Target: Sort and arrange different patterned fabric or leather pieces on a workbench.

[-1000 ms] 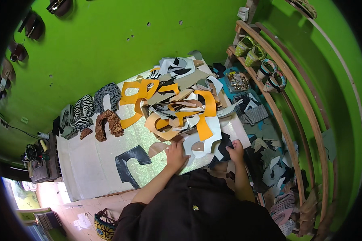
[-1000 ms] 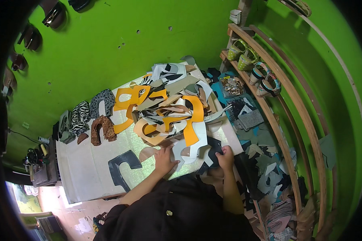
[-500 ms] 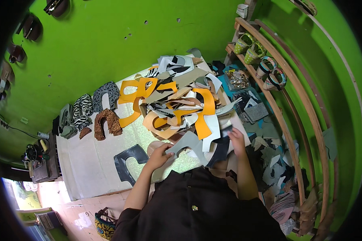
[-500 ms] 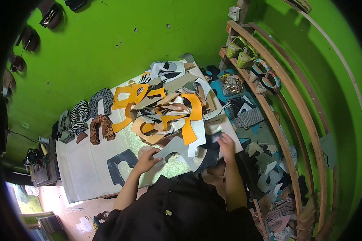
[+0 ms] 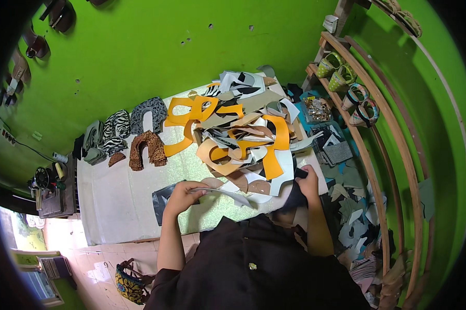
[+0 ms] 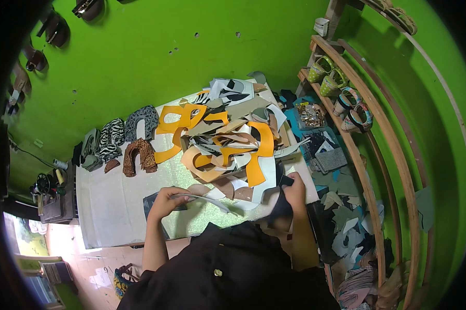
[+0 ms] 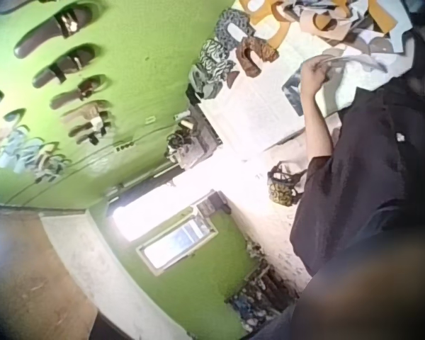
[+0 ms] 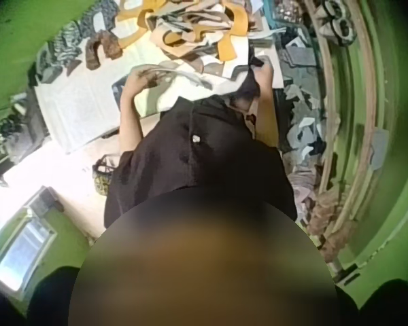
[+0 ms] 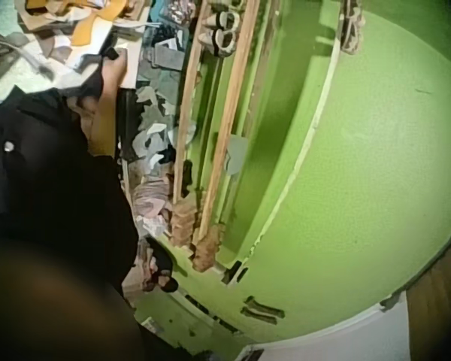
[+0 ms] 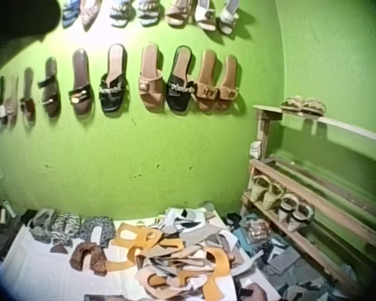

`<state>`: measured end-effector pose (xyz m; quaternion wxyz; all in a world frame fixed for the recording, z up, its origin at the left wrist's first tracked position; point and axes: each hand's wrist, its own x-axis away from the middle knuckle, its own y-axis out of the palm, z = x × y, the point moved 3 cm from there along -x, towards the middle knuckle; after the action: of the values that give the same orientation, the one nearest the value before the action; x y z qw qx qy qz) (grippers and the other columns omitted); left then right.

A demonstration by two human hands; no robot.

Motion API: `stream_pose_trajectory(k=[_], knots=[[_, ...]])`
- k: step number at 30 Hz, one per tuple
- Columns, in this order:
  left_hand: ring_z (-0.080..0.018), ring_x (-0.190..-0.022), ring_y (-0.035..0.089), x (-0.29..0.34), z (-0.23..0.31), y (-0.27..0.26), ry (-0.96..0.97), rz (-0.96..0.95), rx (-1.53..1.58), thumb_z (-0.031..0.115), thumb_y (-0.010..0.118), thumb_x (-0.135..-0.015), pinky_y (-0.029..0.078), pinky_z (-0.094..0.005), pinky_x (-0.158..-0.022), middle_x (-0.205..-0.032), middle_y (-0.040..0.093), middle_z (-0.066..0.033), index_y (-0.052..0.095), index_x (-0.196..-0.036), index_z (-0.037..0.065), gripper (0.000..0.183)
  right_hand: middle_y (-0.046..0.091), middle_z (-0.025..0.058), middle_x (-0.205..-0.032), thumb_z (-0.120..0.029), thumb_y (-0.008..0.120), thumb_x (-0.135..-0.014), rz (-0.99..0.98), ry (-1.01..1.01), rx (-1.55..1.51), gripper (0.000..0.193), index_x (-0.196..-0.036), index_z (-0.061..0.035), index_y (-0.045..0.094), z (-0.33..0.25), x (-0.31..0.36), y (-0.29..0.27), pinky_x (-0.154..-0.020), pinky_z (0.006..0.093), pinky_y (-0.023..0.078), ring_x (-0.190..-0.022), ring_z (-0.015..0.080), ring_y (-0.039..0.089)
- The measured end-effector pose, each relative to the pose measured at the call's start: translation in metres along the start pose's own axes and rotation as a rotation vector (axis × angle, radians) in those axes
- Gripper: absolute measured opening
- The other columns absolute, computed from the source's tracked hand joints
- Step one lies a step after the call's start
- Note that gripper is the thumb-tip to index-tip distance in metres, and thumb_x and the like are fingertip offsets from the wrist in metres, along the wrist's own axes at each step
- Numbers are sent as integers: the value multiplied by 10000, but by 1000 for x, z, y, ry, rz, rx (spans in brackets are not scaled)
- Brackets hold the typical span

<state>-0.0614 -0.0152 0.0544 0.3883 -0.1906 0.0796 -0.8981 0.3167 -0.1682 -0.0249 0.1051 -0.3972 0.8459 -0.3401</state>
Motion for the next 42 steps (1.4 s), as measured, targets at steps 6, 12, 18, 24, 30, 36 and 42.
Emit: stream_pose_trajectory(k=[6,12,18,24,30,36,42], knots=[[-251,-1029,558,8,23,-18,582,287,-193,-92,574,-570,415,-343,-908,-995,617,-87,711,-762,87,296,638,85,-872,76,611,-727,7,-156,-568,254,-977,45,582,-56,14,-43,-772,264,468,-837,154,613],[-262,-1014,527,15,33,-24,501,523,-383,-86,558,-581,386,-335,-918,-1023,563,-114,716,-775,99,311,651,122,-898,-4,576,-779,-13,-232,-110,214,-984,-31,631,-123,39,-93,-818,332,446,-808,211,631],[-223,-836,570,20,31,-33,302,199,10,-58,523,-676,427,-278,-776,-788,592,-106,676,-926,20,304,636,96,-890,-48,560,-782,150,-430,287,158,-919,-66,636,-175,52,-135,-956,431,326,-850,291,590],[-133,-804,548,27,26,-34,368,494,88,4,627,-770,433,-241,-709,-860,560,-58,613,-978,12,209,626,78,-895,-11,535,-852,220,-458,-200,131,-956,38,596,-201,48,-156,-786,257,441,-873,137,575],[-113,-829,569,38,28,-32,377,604,330,-28,620,-807,465,-236,-728,-919,587,-68,491,-1128,25,350,608,29,-920,-19,556,-856,39,-503,-429,154,-1004,8,589,-211,40,-112,-786,231,434,-860,91,552],[-127,-834,609,53,18,-42,361,692,299,-6,626,-823,484,-236,-728,-922,645,-109,536,-1111,-27,302,652,98,-869,2,628,-767,-419,-758,-268,133,-899,-8,644,-242,48,-77,-763,292,461,-802,201,615],[-217,-760,643,76,34,-53,250,512,-141,96,654,-807,487,-292,-697,-880,673,-137,665,-970,5,186,580,137,-1174,22,653,-708,-779,-981,-232,247,-937,-64,690,-288,74,-8,-852,330,445,-991,257,582]])
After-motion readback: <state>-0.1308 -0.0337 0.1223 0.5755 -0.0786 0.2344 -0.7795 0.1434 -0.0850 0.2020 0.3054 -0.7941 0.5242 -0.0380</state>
